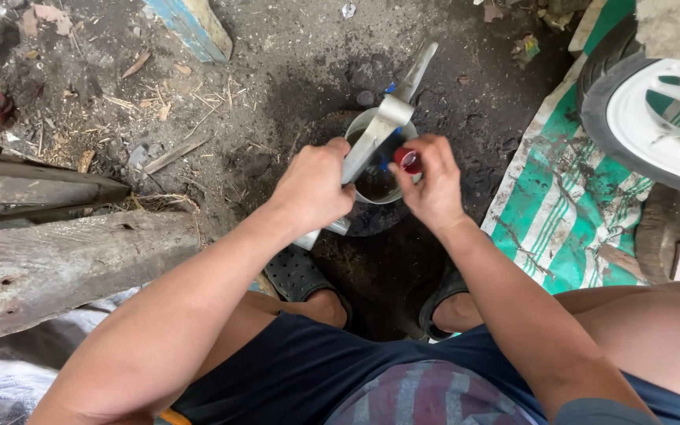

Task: Scrubbing a metal motorcycle bracket with a brush and soapy water to remove dirt and grime.

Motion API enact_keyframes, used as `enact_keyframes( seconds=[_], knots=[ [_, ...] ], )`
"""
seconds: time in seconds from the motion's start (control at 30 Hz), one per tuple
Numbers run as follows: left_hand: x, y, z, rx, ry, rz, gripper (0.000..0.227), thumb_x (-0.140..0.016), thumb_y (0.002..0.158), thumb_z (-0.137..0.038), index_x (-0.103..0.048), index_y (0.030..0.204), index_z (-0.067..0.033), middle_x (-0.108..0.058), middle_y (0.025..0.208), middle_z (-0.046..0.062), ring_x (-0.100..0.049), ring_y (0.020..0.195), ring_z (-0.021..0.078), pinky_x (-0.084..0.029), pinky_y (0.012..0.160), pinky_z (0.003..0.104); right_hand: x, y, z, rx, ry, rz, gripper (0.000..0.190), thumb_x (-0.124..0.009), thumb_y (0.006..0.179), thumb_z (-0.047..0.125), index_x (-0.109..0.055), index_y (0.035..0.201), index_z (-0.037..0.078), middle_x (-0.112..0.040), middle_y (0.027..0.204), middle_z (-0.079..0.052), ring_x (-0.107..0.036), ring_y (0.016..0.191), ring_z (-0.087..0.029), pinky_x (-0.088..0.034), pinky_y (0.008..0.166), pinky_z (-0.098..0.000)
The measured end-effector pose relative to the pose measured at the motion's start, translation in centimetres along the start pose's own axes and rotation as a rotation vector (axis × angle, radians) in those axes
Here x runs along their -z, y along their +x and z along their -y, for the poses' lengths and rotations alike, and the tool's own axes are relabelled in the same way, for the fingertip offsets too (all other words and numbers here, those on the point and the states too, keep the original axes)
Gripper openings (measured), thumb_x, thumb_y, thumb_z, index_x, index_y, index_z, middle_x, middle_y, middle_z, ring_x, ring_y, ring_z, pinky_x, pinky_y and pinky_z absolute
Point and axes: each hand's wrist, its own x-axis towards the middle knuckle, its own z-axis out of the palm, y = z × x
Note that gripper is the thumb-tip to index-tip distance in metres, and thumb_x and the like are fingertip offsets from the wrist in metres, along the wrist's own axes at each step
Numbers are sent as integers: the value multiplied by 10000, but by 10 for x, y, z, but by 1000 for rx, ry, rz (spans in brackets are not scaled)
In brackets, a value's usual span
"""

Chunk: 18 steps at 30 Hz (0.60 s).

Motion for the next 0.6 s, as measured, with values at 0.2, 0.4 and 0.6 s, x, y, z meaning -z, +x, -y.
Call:
enact_keyframes(
  seconds=[0.2,0.4,0.6],
  knots=[
    [2,-3,-9,20,-47,0,471,-756,895,-158,-707,1322,34,-787,1079,350,-770,1082,579,-660,844,634,-37,-13,-5,305,-262,123,336,-755,996,112,-752,1332,122,-730,1320,-74,-765,1155,-304,-659,986,-410],
    [13,-11,-17,31,-63,-18,503,-752,899,-141,-682,1360,48,-766,1114,399,-743,1115,619,-642,865,678,-20,-24,-22,-82,-294,204,357,-895,898,221,-724,1195,123,-699,1112,-79,-802,825,-397,-691,730,-485],
    [13,-13,-23,-1,-54,-20,481,-776,898,-158,-706,1334,33,-768,1128,395,-741,1122,619,-651,868,666,-39,-4,-14,94,-190,171,351,-874,945,138,-633,1190,68,-597,1257,-97,-772,1032,-399,-695,796,-478]
  ],
)
